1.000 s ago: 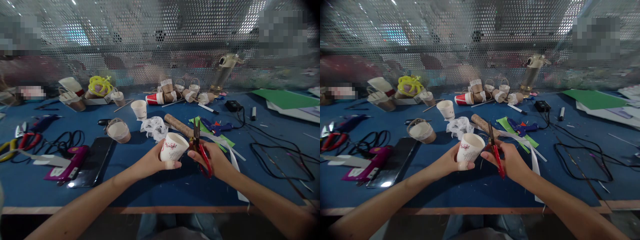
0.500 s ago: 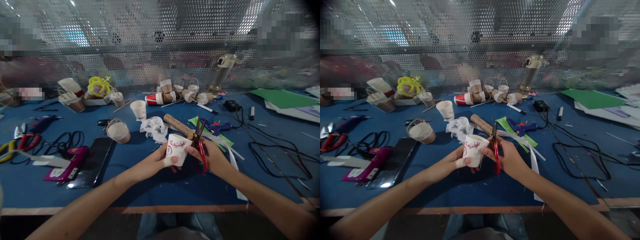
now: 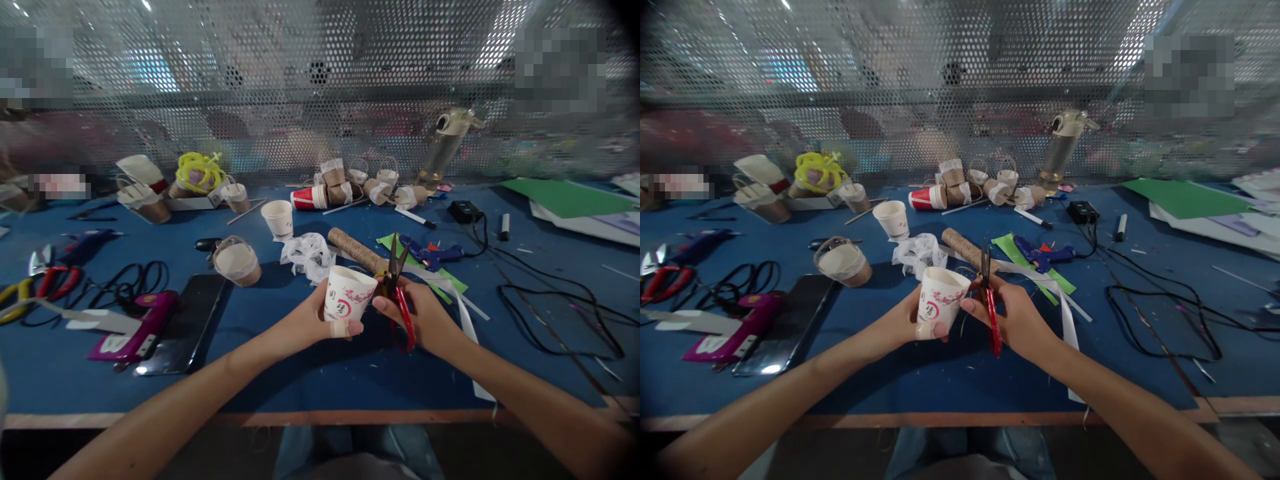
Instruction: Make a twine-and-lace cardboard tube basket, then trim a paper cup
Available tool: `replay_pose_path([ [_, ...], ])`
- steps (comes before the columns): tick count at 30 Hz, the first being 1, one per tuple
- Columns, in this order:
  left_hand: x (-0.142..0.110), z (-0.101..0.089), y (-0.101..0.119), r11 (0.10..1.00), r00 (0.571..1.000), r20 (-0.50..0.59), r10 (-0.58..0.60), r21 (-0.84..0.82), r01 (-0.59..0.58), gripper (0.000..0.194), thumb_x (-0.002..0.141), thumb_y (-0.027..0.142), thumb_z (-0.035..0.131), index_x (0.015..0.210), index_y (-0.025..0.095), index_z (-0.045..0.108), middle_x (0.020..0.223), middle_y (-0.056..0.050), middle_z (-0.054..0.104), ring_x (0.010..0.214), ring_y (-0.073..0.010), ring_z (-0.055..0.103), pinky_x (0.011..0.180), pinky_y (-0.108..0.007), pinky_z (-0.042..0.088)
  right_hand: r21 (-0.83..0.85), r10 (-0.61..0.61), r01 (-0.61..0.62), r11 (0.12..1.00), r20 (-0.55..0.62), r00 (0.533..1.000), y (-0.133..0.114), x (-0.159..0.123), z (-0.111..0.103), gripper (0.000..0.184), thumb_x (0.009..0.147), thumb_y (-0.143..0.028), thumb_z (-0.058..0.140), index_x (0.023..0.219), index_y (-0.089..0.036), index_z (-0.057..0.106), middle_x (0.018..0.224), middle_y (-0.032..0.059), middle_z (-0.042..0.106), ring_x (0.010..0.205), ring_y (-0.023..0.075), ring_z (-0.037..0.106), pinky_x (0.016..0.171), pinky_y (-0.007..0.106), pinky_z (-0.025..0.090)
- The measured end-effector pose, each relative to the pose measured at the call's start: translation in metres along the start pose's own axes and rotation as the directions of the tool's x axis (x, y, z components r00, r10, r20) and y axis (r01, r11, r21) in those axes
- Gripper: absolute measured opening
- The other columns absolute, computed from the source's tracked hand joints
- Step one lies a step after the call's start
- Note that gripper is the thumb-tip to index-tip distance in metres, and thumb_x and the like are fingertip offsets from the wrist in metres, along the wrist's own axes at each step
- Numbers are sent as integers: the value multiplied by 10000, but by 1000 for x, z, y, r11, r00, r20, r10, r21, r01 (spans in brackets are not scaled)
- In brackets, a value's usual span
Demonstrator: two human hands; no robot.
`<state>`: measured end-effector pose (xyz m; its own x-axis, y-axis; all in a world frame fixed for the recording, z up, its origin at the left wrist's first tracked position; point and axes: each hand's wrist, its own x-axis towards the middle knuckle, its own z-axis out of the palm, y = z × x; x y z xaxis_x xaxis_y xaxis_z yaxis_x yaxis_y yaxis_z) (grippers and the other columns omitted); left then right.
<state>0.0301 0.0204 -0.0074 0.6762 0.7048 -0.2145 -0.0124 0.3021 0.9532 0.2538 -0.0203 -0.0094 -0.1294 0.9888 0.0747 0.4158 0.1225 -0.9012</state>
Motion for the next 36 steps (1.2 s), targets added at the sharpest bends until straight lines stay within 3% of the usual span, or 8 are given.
replay_pose_path([
  [5, -1, -1, -4, 997, 996, 70, 47, 59, -52, 711, 712, 267, 879, 1333, 258, 532, 1156, -39, 644, 1035, -191, 606, 925, -313, 486, -21, -8, 9, 1000, 23, 1000, -1, -1, 1, 318, 838, -472, 716, 963, -191, 636, 775, 14, 666, 695, 189, 619, 618, 268, 490],
  [12, -8, -2, 4, 998, 984, 174, 30, -60, -20, 545, 815, 303, 803, 1289, 202, 555, 1086, -64, 686, 948, -178, 663, 893, -319, 517, -15, -5, 5, 1000, -23, 1000, -5, 0, -2, 279, 888, -457, 666, 964, -190, 645, 855, 30, 694, 729, 186, 645, 656, 265, 510],
  [16, -4, -2, 4, 993, 993, 99, 69, -106, -59, 677, 755, 245, 851, 1331, 209, 497, 1078, -57, 681, 894, -165, 681, 850, -289, 539, -101, -22, 14, 995, -72, 997, -8, 0, -4, 287, 913, -472, 628, 861, -190, 631, 757, 13, 661, 666, 172, 632, 628, 260, 495],
  [20, -2, -2, 0, 992, 993, -8, 120, 38, -120, 828, 716, 212, 877, 1402, 242, 416, 1076, -44, 661, 878, -159, 656, 810, -272, 547, -200, -48, 33, 979, -72, 996, -5, 0, -5, 267, 929, -466, 607, 951, -201, 634, 751, 7, 688, 636, 181, 651, 619, 273, 491],
  [28, -2, -6, -9, 887, 940, -119, 320, 387, -254, 680, 724, 319, 863, 1282, 215, 489, 1174, -89, 636, 1095, -287, 622, 935, -405, 529, -567, -114, 109, 817, 25, 993, -4, -1, 1, 229, 954, -401, 490, 883, -200, 577, 801, 70, 726, 697, 245, 698, 632, 316, 467],
  [33, -2, -7, -7, 885, 940, -103, 326, 384, -265, 652, 783, 328, 808, 1300, 214, 427, 1206, -98, 609, 1123, -282, 610, 967, -427, 516, -676, -166, 126, 726, 6, 986, -4, -2, 1, 293, 948, -434, 476, 889, -174, 596, 797, 111, 728, 699, 279, 696, 597, 322, 382],
  [36, -3, -7, -5, 849, 926, -104, 364, 445, -284, 624, 807, 286, 768, 1309, 214, 404, 1195, -97, 595, 1112, -276, 607, 942, -408, 522, -776, -239, 151, 613, 0, 971, -2, -2, -2, 336, 956, -462, 469, 870, -164, 599, 759, 104, 712, 670, 279, 686, 556, 316, 317],
])
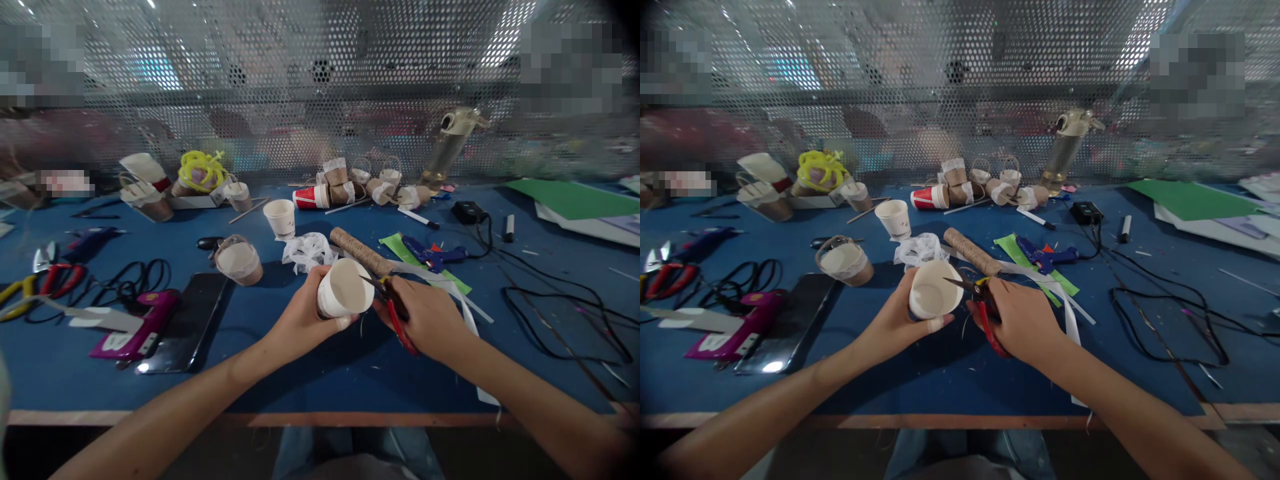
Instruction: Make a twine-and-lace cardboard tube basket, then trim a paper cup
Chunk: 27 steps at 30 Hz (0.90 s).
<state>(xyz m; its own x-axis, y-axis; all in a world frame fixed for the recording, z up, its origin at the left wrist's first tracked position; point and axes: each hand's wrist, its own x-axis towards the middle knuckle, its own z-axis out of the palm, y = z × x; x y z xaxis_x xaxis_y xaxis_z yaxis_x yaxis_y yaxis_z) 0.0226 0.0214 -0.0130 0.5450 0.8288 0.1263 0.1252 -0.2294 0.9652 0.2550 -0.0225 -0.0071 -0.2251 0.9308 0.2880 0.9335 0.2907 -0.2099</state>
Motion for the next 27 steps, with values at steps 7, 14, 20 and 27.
replay_pose_path([
  [7, -3, -2, 0, 904, 979, -50, 199, 394, -164, 641, 755, 136, 666, 1310, 222, 356, 1266, -122, 526, 1131, -305, 580, 938, -440, 479, -184, -29, 24, 983, -25, 999, 1, 0, -3, 312, 961, -435, 460, 918, -157, 597, 766, 95, 715, 647, 268, 678, 537, 313, 269],
  [14, -3, 1, 2, 834, 966, -39, 254, 514, -199, 603, 767, 117, 626, 1290, 224, 347, 1230, -120, 526, 1025, -275, 619, 856, -418, 506, -191, -17, 24, 981, 35, 999, -1, 2, -6, 235, 917, -379, 508, 929, -158, 587, 805, 97, 729, 682, 264, 682, 544, 315, 284],
  [20, -4, 2, -1, 805, 954, 14, 298, 533, -259, 609, 770, 121, 622, 1298, 244, 345, 1214, -112, 540, 1031, -278, 623, 813, -387, 521, -269, -14, 23, 963, 34, 999, 1, 1, -6, 121, 881, -226, 533, 946, -154, 605, 826, 102, 732, 713, 255, 682, 556, 313, 310],
  [27, -7, 2, -4, 813, 964, 25, 266, 531, -238, 622, 762, 143, 647, 1297, 238, 344, 1234, -126, 545, 1047, -299, 641, 823, -407, 535, -272, -58, 50, 961, -22, 998, 2, 0, -5, 187, 853, -109, 484, 947, -151, 641, 841, 87, 742, 712, 242, 682, 569, 316, 314],
])
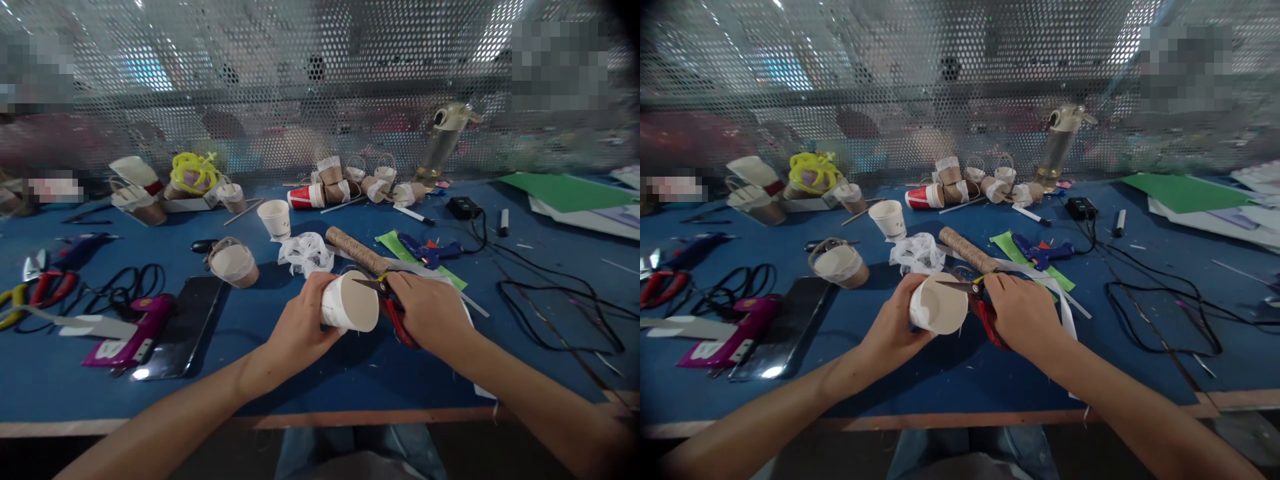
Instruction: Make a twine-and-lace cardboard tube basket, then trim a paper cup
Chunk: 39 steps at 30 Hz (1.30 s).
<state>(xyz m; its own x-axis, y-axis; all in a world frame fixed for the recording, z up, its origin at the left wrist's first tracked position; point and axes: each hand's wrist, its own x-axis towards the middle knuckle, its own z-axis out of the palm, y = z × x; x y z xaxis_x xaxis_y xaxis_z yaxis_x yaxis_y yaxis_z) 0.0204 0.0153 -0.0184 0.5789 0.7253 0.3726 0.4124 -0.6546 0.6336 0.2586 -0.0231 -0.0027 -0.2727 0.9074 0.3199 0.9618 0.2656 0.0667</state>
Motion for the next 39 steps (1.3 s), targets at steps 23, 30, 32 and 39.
replay_pose_path([
  [23, 2, -2, -2, 989, 995, -79, 65, 134, -54, 610, 781, 145, 648, 1306, 245, 353, 1227, -118, 560, 1080, -288, 637, 812, -379, 542, -17, -7, 6, 1000, -21, 1000, -1, 2, -2, 118, 872, -239, 557, 936, -162, 620, 838, 77, 709, 752, 252, 668, 628, 328, 368],
  [30, 1, -2, 1, 990, 995, -81, 54, 132, -43, 584, 778, 153, 625, 1287, 233, 350, 1201, -121, 568, 1014, -281, 653, 785, -387, 542, -49, 5, -9, 999, -66, 998, -1, 0, 0, 106, 865, -197, 545, 904, -163, 638, 782, 64, 715, 685, 231, 667, 575, 318, 311],
  [32, 1, -2, 1, 991, 996, -81, 41, 132, -30, 583, 775, 153, 624, 1285, 229, 352, 1191, -120, 572, 992, -279, 658, 779, -392, 545, -60, 10, -15, 998, -89, 996, -1, 0, 0, 106, 856, -186, 539, 881, -164, 639, 752, 67, 711, 661, 230, 661, 566, 317, 299],
  [39, 0, 0, -1, 991, 995, -60, 86, 109, -79, 600, 769, 153, 633, 1293, 233, 351, 1224, -131, 568, 1035, -293, 658, 781, -397, 559, -71, -25, 13, 997, -166, 986, -1, 0, -3, 88, 859, -212, 582, 889, -150, 636, 835, 94, 722, 748, 244, 675, 644, 315, 371],
])
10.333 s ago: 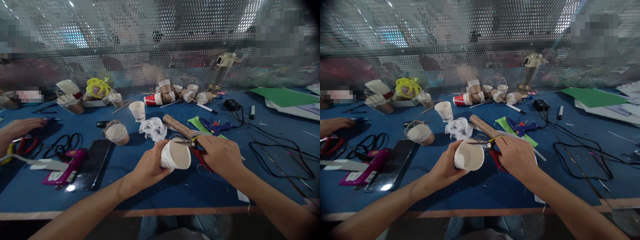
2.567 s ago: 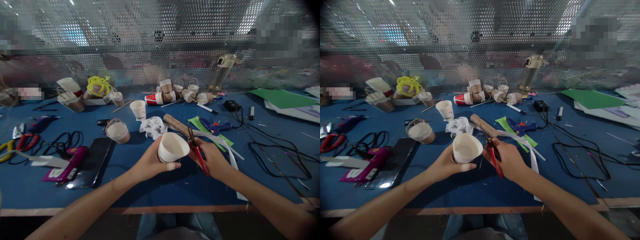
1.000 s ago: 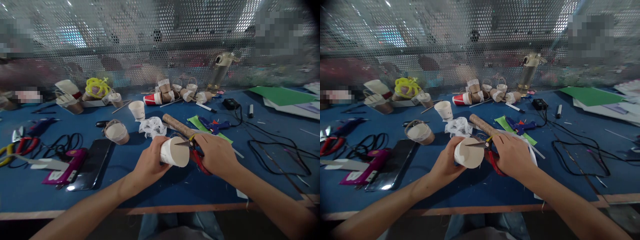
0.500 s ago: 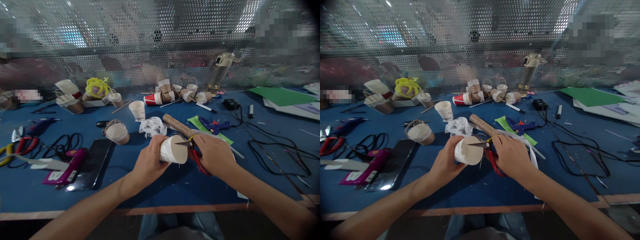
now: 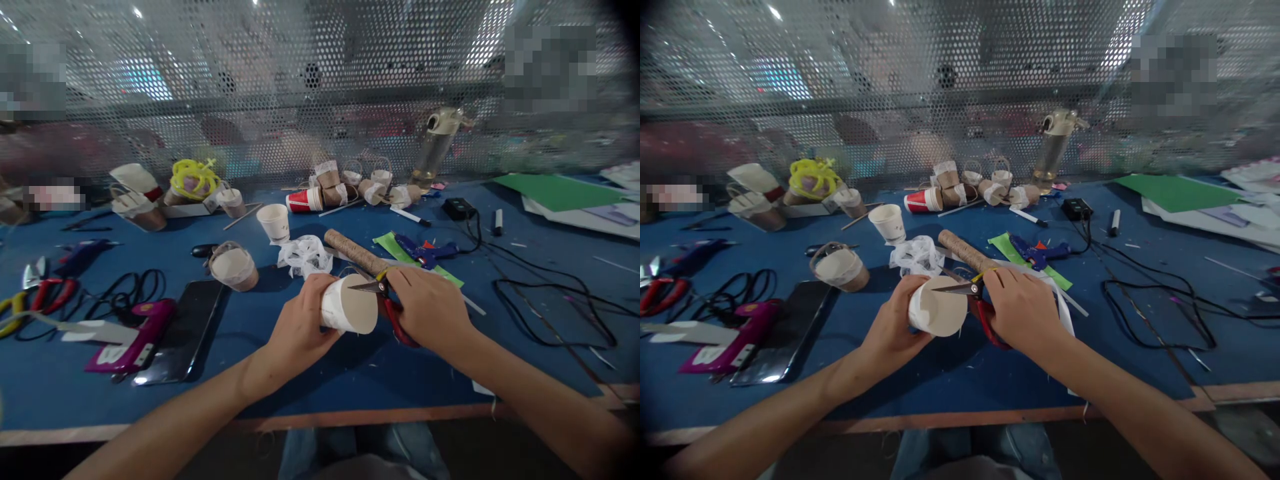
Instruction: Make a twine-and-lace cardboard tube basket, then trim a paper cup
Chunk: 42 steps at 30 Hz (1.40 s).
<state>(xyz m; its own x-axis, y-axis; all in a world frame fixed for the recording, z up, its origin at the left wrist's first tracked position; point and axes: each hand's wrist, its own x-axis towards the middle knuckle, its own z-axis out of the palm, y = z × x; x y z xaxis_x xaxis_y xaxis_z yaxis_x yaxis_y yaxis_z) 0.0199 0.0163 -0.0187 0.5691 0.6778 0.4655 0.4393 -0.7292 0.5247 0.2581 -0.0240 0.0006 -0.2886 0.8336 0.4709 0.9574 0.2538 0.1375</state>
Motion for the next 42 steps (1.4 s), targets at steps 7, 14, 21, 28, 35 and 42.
replay_pose_path([
  [7, 0, -1, 1, 999, 1000, 1, -14, -35, 14, 578, 769, 155, 641, 1274, 230, 368, 1198, -134, 583, 1000, -298, 673, 789, -430, 563, -12, 1, -2, 1000, -69, 998, 2, -1, 3, 92, 875, -212, 587, 809, -165, 629, 711, 52, 685, 641, 216, 641, 577, 313, 327],
  [14, 1, 0, -1, 993, 998, 50, -43, -105, 48, 609, 748, 166, 687, 1266, 239, 376, 1227, -138, 585, 1016, -310, 680, 844, -460, 555, -1, -17, 17, 1000, -99, 995, 4, -2, 3, 89, 877, -206, 585, 816, -168, 638, 745, 43, 701, 677, 206, 654, 610, 307, 348],
  [21, 2, -1, 0, 987, 996, 85, -39, -151, 51, 624, 743, 163, 717, 1262, 249, 382, 1227, -129, 579, 1062, -317, 667, 877, -469, 547, -4, -21, 21, 1000, -118, 993, 7, -2, 3, 89, 872, -206, 582, 864, -158, 657, 809, 62, 726, 724, 218, 673, 639, 313, 368],
  [28, 2, -2, -2, 983, 993, 112, -31, -174, 50, 638, 748, 173, 719, 1279, 241, 372, 1262, -134, 555, 1118, -314, 641, 920, -462, 534, 3, -36, 37, 999, -138, 990, 9, -2, 3, 87, 862, -200, 578, 842, -167, 657, 821, 62, 745, 694, 201, 663, 620, 307, 360],
  [35, 1, -4, -2, 980, 987, 161, -17, -193, 48, 625, 763, 193, 702, 1285, 229, 361, 1259, -137, 567, 1120, -321, 634, 897, -453, 537, 14, -47, 49, 999, -138, 989, 9, -2, 2, 89, 827, -147, 570, 825, -169, 656, 786, 62, 737, 664, 206, 653, 597, 313, 345],
  [42, 5, -7, 1, 965, 978, 205, 19, -260, 36, 623, 772, 208, 695, 1300, 223, 366, 1242, -124, 581, 1115, -304, 625, 905, -428, 528, 32, -65, 70, 997, -134, 989, 10, -1, 0, 110, 820, -120, 556, 835, -167, 654, 771, 54, 724, 671, 198, 637, 603, 305, 337],
])
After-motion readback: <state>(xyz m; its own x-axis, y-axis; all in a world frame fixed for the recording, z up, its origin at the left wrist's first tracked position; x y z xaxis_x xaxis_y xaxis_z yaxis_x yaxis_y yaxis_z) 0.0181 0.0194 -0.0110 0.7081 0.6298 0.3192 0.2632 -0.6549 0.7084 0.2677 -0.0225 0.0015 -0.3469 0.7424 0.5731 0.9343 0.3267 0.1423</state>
